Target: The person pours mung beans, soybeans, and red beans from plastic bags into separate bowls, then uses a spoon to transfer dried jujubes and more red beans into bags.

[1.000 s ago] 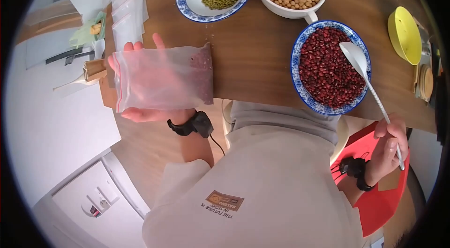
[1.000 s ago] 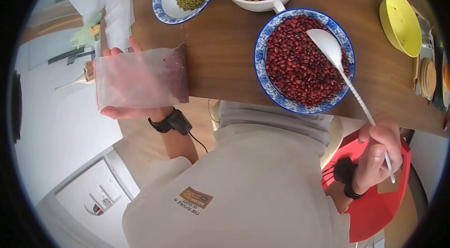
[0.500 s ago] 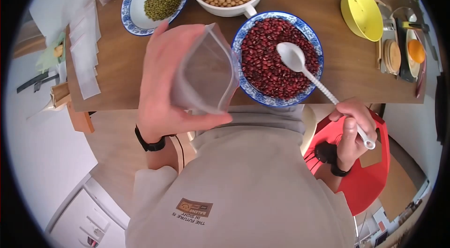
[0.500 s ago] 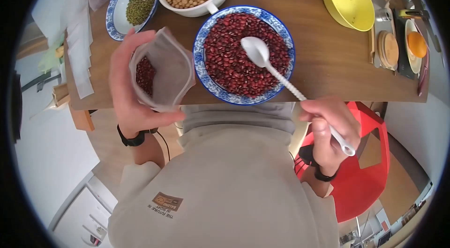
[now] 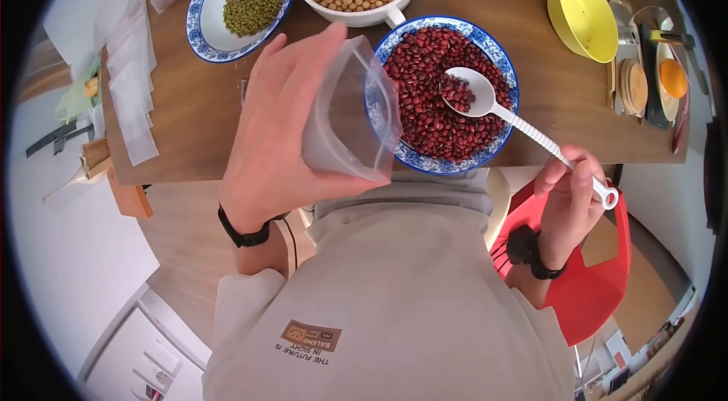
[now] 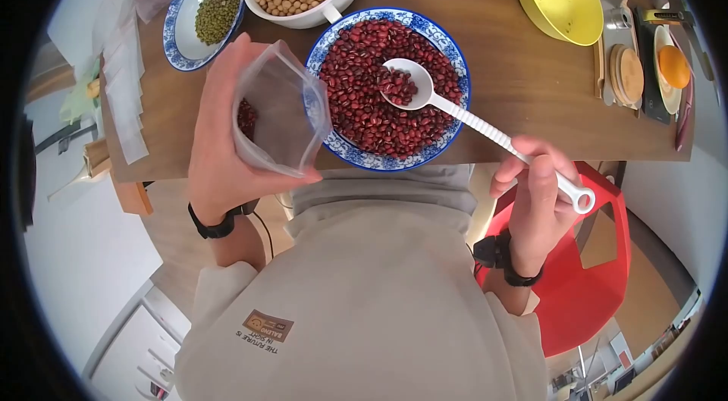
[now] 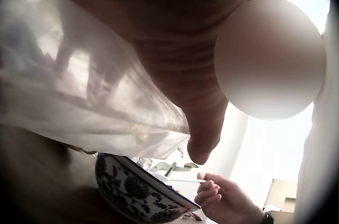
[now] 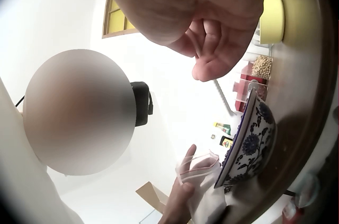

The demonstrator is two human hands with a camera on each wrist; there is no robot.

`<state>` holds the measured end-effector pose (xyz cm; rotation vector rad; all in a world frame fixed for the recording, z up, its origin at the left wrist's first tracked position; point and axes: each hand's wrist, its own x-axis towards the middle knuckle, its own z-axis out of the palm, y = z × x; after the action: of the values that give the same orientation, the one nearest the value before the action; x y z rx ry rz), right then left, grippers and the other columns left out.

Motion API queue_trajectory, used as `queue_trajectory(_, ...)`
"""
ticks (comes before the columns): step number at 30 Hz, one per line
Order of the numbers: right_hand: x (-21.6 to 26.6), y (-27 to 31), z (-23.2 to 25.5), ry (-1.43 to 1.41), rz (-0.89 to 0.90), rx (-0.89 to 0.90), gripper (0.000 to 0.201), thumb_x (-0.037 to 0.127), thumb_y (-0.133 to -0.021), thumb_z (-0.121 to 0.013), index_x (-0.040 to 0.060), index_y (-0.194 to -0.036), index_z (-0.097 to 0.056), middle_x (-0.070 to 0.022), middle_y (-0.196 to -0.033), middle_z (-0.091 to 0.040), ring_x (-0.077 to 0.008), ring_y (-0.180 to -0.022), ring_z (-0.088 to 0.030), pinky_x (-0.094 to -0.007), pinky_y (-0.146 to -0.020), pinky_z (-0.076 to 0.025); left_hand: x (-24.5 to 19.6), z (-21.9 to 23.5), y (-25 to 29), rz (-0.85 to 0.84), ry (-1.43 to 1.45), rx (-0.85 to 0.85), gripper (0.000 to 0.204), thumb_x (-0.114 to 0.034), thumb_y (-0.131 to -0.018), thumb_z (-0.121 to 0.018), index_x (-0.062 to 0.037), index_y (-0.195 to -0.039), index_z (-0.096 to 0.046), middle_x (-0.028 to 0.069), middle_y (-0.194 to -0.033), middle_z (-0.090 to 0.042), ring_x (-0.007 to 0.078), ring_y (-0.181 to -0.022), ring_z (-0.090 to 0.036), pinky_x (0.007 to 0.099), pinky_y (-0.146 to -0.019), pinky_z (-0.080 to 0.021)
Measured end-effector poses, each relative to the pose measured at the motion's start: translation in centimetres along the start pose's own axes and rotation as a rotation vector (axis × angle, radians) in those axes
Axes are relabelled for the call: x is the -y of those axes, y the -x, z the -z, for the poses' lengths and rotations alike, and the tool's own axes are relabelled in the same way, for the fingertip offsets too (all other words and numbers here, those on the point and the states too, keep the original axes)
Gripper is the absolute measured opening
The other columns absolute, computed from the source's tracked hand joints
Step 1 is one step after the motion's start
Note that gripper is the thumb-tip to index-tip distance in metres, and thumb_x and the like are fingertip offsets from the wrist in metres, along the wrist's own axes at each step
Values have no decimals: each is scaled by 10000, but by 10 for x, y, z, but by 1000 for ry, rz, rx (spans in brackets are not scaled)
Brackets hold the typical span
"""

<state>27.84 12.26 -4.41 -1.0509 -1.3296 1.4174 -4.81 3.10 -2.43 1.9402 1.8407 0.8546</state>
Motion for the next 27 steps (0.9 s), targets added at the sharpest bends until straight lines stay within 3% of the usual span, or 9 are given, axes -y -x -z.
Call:
queue_trajectory(5,7,6,-3,-42,69,23,377,288,-1063,-567,-71,-1048,-684,-117,-708,-659,-185,-536,-613,-295,-532,-496,-5,-9,-7,-65,-79,5,1307,-417,-462,-1010,-8,-1534,-384,175,-1464,-537,416,-1362,-475,558,-1178,-314)
queue_trajectory(8,11,9,-18,-56,144,224,405,327,-1066,-555,-53,-1018,-688,-115,-704,-662,-181,-571,-631,-307,-536,-498,-7,-10,-7,-72,-77,8,1299,-407,-467,-1009,-11,-1535,-385,177,-1479,-529,419,-1364,-474,572,-1180,-314)
queue_trajectory(11,9,-1,-37,9,367,534,230,172,-973,-685,-46,-1036,-724,-103,-710,-664,-211,-585,-647,-325,-564,-508,-7,-10,-5,-70,-83,7,1291,-419,-479,-1003,-11,-1535,-384,182,-1488,-525,418,-1366,-476,579,-1185,-310)
queue_trajectory(12,13,-3,-41,9,367,535,230,172,-973,-685,-46,-1036,-724,-103,-710,-664,-211,-585,-647,-325,-564,-508,-7,-10,-5,-73,-82,1,1288,-421,-485,-1001,-11,-1536,-381,184,-1490,-524,420,-1365,-477,582,-1185,-309)
queue_trajectory(14,20,-6,-45,191,490,705,171,89,-873,-741,-23,-1002,-754,-96,-760,-670,-215,-634,-655,-330,-575,-502,-7,-10,-3,-73,-82,-6,1285,-424,-491,-999,-11,-1537,-378,186,-1492,-522,421,-1364,-477,586,-1185,-309)
queue_trajectory(18,26,-3,-26,199,438,644,162,100,-832,-748,-6,-953,-767,-97,-819,-675,-214,-693,-651,-327,-583,-490,-5,-10,-3,-93,-77,-10,1280,-431,-498,-996,-10,-1535,-374,190,-1484,-527,423,-1361,-480,596,-1185,-303)
queue_trajectory(20,23,-4,-10,296,492,437,164,112,-868,-724,-23,-953,-761,-119,-842,-677,-222,-721,-642,-328,-595,-484,-4,-10,-3,-100,-69,-15,1279,-431,-498,-995,-12,-1534,-373,190,-1481,-530,423,-1360,-482,599,-1185,-301)
queue_trajectory(23,23,-7,5,480,556,291,192,125,-934,-679,-52,-965,-747,-136,-840,-679,-235,-696,-629,-332,-610,-484,-2,-11,-3,-109,-59,-17,1274,-426,-497,-996,-16,-1532,-376,192,-1477,-533,421,-1361,-483,603,-1186,-297)
queue_trajectory(27,23,-5,8,561,511,292,200,121,-948,-670,-65,-972,-740,-146,-851,-684,-241,-703,-638,-330,-623,-492,-2,-10,-2,-106,-67,-13,1272,-417,-496,-998,-17,-1531,-378,189,-1475,-536,418,-1362,-483,599,-1186,-300)
